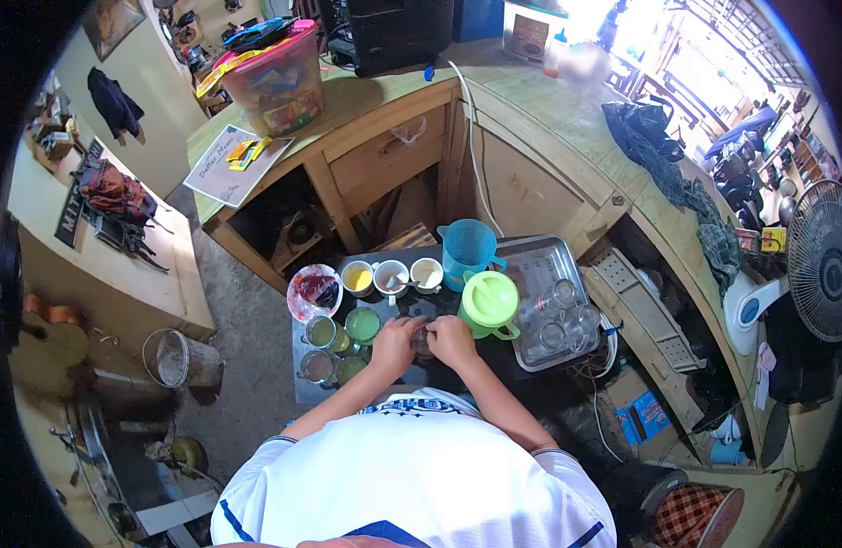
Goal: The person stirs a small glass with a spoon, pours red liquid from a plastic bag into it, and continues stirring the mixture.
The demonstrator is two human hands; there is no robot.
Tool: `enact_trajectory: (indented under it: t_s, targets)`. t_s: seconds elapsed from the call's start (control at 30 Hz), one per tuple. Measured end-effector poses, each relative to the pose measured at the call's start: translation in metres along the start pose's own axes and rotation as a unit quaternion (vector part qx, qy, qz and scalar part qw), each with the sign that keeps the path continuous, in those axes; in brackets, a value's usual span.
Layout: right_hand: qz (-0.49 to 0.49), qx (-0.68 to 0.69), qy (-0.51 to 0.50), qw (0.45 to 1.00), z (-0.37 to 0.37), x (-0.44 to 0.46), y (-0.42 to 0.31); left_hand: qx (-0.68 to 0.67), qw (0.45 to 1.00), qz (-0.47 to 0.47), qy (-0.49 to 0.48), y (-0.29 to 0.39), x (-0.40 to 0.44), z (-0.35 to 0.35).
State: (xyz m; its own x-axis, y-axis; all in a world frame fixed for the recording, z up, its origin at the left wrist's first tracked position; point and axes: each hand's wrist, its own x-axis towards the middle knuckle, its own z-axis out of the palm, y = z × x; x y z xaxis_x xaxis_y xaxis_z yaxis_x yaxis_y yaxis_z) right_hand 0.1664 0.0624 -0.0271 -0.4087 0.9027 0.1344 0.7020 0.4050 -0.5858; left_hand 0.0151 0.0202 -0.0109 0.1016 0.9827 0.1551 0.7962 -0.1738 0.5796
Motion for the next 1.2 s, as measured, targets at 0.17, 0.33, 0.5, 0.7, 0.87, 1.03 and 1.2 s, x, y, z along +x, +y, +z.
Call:
enact_trajectory:
  t_s: [0.17, 0.33, 0.5, 0.7, 0.87, 1.03, 1.2]
  targets:
    - [-0.012, -0.02, 0.041, 0.999, -0.002, -0.003, 0.001, 0.004, 1.0, 0.0, -0.025, 0.005, 0.003, 0.003]
    - [0.087, 0.123, -0.01, 0.989, -0.022, -0.009, -0.017, -0.027, 1.0, 0.006, -0.006, 0.003, 0.005, 0.009]
    - [0.155, 0.222, -0.078, 0.959, -0.055, -0.016, -0.031, -0.074, 0.996, 0.053, 0.009, 0.008, 0.004, 0.002]
    - [-0.01, -0.101, 0.32, 0.942, -0.084, -0.036, -0.023, -0.078, 0.995, 0.05, 0.039, 0.008, 0.002, 0.0]
    - [0.187, -0.038, 0.304, 0.933, -0.063, -0.035, 0.049, -0.073, 0.995, 0.046, 0.044, 0.006, 0.0, -0.003]
    - [0.273, -0.015, 0.194, 0.942, -0.058, -0.036, 0.063, -0.066, 0.996, 0.039, 0.045, 0.002, -0.004, -0.002]
    - [0.379, 0.352, 0.086, 0.852, -0.054, -0.031, 0.057, -0.048, 0.998, 0.025, 0.039, 0.003, -0.007, -0.008]
